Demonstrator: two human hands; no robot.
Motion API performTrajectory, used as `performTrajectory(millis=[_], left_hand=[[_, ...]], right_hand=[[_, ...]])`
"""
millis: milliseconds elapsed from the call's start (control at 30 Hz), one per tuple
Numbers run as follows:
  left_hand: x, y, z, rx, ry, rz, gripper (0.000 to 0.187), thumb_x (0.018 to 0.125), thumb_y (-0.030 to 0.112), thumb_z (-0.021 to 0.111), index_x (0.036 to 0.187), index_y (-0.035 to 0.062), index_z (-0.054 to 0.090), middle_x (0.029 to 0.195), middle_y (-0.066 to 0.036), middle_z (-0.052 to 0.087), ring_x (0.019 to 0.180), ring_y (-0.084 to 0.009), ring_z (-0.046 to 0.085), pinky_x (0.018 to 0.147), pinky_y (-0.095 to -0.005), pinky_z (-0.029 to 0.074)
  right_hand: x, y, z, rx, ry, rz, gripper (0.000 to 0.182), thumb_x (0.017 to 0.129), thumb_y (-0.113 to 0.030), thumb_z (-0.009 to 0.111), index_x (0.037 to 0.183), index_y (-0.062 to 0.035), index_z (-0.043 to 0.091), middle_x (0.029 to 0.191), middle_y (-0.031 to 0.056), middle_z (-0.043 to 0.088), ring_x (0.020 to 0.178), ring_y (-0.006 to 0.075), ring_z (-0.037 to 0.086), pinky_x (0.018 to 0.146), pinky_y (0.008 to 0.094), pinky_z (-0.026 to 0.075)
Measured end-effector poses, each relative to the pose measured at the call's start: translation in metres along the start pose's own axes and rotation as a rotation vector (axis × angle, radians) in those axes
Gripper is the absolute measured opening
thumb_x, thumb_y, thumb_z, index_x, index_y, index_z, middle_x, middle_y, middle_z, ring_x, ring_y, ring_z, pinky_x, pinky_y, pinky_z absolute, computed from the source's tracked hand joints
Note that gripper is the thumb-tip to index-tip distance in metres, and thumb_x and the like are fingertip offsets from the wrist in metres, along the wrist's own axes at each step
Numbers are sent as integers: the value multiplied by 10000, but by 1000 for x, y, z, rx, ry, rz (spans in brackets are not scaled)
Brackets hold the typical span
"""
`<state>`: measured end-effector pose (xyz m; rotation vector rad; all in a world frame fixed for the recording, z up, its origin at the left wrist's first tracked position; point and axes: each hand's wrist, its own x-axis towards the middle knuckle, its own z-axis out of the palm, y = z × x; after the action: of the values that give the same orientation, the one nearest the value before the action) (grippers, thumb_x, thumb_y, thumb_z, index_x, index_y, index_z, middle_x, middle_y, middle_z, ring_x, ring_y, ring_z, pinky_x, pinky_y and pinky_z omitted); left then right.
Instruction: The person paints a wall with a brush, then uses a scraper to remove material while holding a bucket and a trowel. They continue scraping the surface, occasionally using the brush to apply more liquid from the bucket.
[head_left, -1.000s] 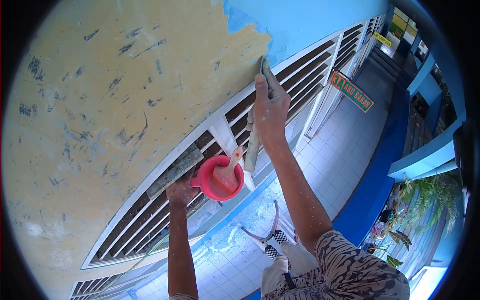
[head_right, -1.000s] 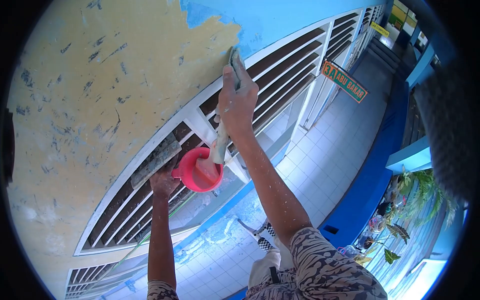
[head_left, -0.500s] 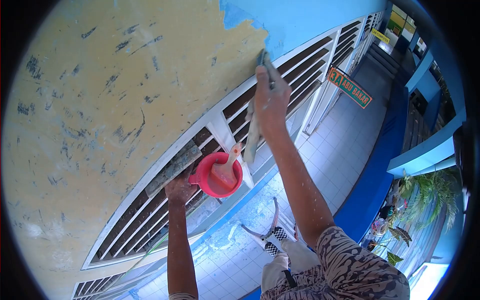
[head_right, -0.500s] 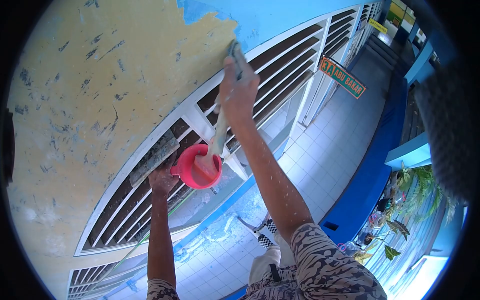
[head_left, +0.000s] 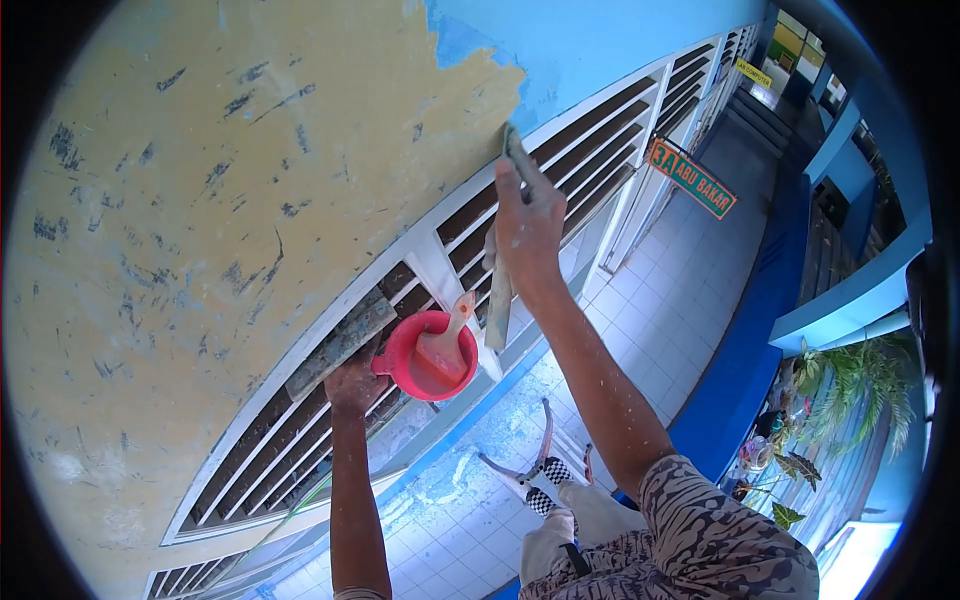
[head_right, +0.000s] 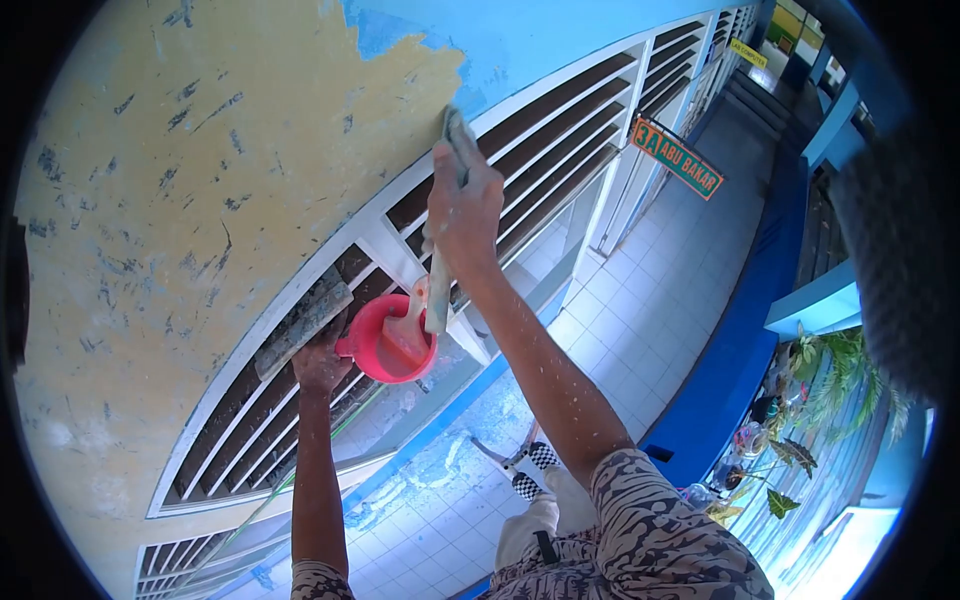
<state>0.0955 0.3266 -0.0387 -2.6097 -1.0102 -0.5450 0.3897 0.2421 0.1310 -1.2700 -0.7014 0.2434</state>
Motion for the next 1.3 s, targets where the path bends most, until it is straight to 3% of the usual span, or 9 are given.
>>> performTrajectory(millis=[133, 433, 500, 633, 767, 933, 1033, 1167, 1300], left_hand=[[-4, -4, 4, 29, -77, -40, 667, 688, 437, 767, 1327, 300, 633, 1274, -81, 667, 1192, -297, 618, 1053, -536, 419], [-5, -4, 3, -6, -92, -54, 730, 656, 410, 792, 1355, 312, 604, 1280, -89, 659, 1195, -305, 612, 1054, -533, 419], [-1, -3, 3, 11, -46, -18, 730, 658, 411, 792, 1357, 310, 603, 1278, -90, 660, 1193, -305, 613, 1052, -524, 425], [-4, -6, 2, 22, -113, -38, 712, 675, 417, 782, 1356, 312, 604, 1278, -86, 661, 1185, -292, 619, 1041, -509, 438], [0, -2, -1, 70, -28, 18, 704, 691, 419, 772, 1364, 307, 599, 1277, -85, 661, 1175, -284, 625, 1029, -511, 442], [-6, -4, 0, 24, -61, -13, 706, 683, 420, 774, 1358, 298, 605, 1268, -81, 665, 1175, -287, 623, 1037, -517, 433], [1, -4, 0, 34, -34, 3, 704, 677, 419, 774, 1350, 297, 611, 1266, -78, 666, 1176, -292, 621, 1038, -519, 431], [-3, -5, 2, 15, -103, -40, 701, 680, 368, 755, 1361, 312, 598, 1266, -88, 663, 1185, -301, 613, 1037, -522, 432], [-3, -4, 2, 21, -52, -31, 777, 675, 334, 734, 1422, 358, 523, 1257, -94, 665, 1188, -305, 609, 1042, -526, 429]], right_hand=[[0, -15, -3, 134, -11, 184, 480, 1033, -238, 505, 1415, 52, 479, 539, -28, 432, 378, 70, 439, 341, 274, 387], [9, 8, -6, 109, 39, 166, 489, 1030, -248, 507, 1418, 47, 471, 520, -19, 431, 351, 90, 450, 306, 268, 402], [2, 25, -2, -199, -43, -230, 492, 1030, -255, 510, 1421, 41, 471, 526, -26, 416, 360, 84, 440, 298, 265, 393], [6, -5, -8, 78, 27, 239, 486, 1033, -254, 511, 1439, 10, 471, 581, 4, 515, 390, 83, 463, 362, 262, 440], [-12, -3, -4, -14, -56, 68, 477, 1034, -255, 510, 1434, 4, 481, 562, -10, 477, 388, 78, 449, 347, 264, 434], [2, 3, -9, 91, 6, 231, 474, 1036, -262, 505, 1439, -15, 477, 546, -9, 469, 397, 80, 470, 333, 279, 411], [-15, 13, -1, -78, -48, -58, 461, 1036, -259, 515, 1426, -14, 499, 529, -19, 445, 403, 70, 439, 338, 266, 367], [-3, 3, -9, 86, 1, 193, 453, 1033, -229, 517, 1420, 5, 504, 555, -24, 429, 421, 53, 429, 391, 252, 368], [-4, 15, -3, 44, -7, 25, 466, 1032, -234, 510, 1425, 14, 489, 547, -23, 425, 393, 69, 431, 357, 263, 389]])
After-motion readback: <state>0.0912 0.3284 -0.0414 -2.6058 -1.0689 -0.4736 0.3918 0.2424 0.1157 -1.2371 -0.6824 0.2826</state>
